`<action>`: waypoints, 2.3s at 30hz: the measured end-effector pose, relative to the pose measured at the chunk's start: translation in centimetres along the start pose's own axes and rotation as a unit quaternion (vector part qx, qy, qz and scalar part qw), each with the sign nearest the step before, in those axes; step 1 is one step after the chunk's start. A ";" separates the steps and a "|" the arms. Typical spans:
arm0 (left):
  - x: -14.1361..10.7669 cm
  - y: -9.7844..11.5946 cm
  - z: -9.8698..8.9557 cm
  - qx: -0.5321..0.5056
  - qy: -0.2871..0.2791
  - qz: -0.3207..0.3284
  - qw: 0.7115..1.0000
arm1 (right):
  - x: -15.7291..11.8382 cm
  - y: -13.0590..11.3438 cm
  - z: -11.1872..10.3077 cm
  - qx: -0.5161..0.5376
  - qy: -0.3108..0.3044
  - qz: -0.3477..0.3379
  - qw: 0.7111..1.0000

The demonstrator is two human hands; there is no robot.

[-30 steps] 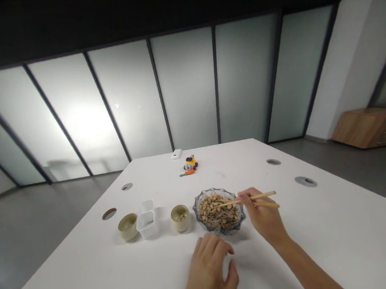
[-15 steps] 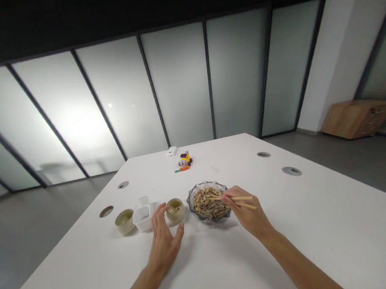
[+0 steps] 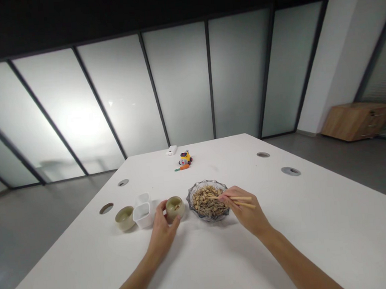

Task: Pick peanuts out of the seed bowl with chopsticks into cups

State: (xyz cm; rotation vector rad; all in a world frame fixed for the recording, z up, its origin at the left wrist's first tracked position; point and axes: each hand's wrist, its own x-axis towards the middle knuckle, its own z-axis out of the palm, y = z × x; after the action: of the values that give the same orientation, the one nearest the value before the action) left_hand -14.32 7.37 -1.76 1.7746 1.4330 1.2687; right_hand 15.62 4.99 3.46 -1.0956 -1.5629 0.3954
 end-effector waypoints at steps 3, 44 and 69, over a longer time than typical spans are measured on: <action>0.1 0.3 0.0 0.011 0.004 0.000 1.000 | 0.1 -0.2 0.0 -0.004 0.014 0.001 1.000; 0.3 0.6 0.7 0.110 0.016 0.002 0.994 | 0.0 -2.4 1.5 0.533 0.128 0.289 0.785; 0.0 1.8 0.7 0.086 -0.016 -0.024 0.996 | -1.6 -3.7 3.3 0.034 0.113 -0.018 0.993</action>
State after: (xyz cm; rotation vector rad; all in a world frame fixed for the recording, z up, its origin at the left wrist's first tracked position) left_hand -12.92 6.92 -0.56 1.8509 1.5986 1.1171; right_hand 11.00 2.78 4.25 -1.0217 -1.3587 0.2871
